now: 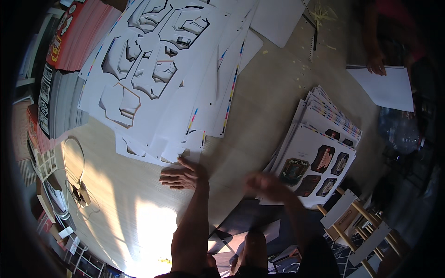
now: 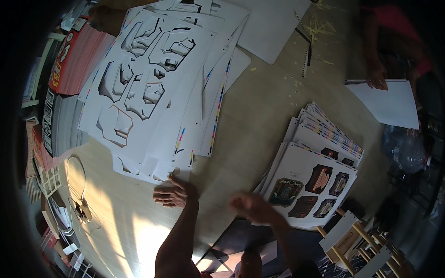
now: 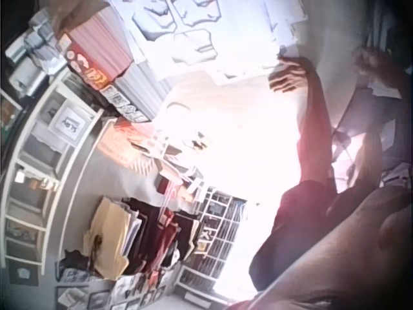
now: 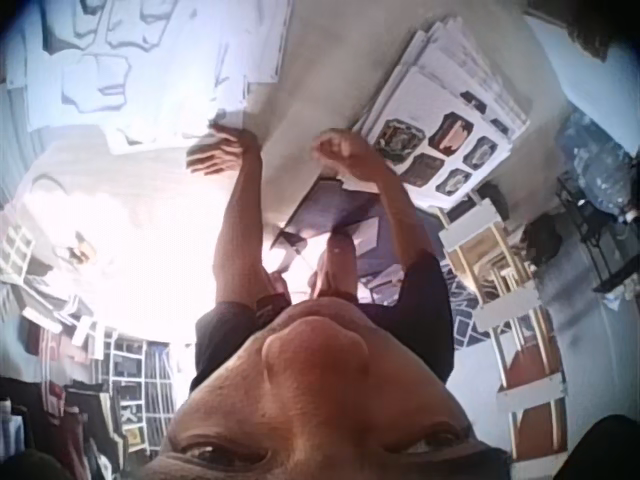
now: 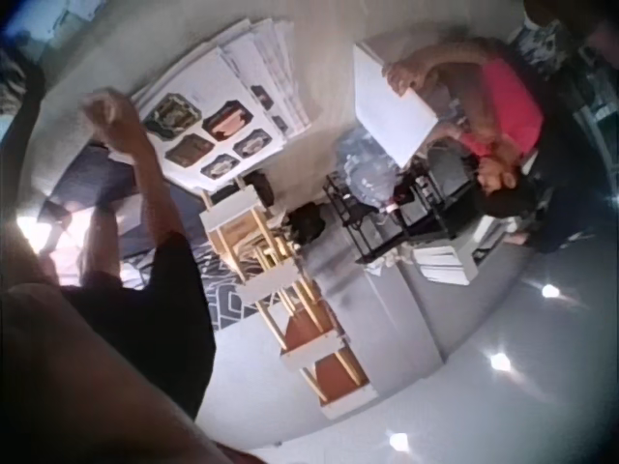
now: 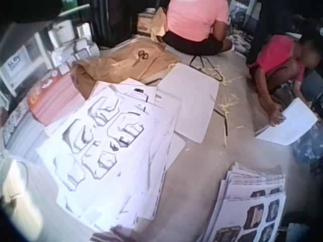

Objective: The person sits on the floor and assembles printed paper cards. They pick up sheets with card designs, align them, and press down the perforated edges to separate or secure the cards. The person handles multiple sheets and stacks them after processing.

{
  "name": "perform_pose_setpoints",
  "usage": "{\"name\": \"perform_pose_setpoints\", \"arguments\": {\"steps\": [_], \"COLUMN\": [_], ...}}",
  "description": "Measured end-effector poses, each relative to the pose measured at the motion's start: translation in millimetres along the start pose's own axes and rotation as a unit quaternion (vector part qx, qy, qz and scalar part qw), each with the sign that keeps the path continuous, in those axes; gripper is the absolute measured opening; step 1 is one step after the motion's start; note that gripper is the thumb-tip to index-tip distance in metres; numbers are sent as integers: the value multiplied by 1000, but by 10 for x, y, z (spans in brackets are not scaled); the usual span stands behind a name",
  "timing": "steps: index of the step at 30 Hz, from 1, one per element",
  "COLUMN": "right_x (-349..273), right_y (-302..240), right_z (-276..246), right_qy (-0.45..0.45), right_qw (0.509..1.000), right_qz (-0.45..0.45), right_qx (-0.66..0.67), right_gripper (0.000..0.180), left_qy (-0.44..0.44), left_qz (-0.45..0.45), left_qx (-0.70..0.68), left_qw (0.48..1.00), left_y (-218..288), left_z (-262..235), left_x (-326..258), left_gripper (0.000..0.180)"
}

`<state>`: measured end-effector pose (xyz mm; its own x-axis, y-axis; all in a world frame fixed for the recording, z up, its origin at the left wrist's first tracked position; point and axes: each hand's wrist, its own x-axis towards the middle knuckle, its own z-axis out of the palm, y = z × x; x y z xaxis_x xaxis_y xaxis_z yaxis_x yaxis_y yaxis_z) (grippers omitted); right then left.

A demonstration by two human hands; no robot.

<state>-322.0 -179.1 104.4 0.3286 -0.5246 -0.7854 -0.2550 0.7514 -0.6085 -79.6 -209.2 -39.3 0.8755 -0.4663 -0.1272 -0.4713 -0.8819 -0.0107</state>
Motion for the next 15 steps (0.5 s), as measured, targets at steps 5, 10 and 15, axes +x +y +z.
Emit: {"name": "perform_pose_setpoints", "arguments": {"steps": [5, 10, 15], "right_x": [1345, 1945, 2091], "right_y": [-934, -1274, -1321], "right_z": [-2164, -2892, -2973], "right_qy": [396, 444, 438], "right_qw": [838, 844, 818], "right_qz": [-167, -47, -33], "right_qx": [335, 297, 372], "right_gripper": [44, 58, 69], "left_qy": [-31, -40, -50], "left_qz": [19, 14, 15], "left_qx": [1, 7, 14], "left_qw": [999, 999, 999], "left_y": [95, 87, 72], "left_z": [19, 30, 42], "left_x": [-57, -27, -24], "left_gripper": [105, 104, 104]}}
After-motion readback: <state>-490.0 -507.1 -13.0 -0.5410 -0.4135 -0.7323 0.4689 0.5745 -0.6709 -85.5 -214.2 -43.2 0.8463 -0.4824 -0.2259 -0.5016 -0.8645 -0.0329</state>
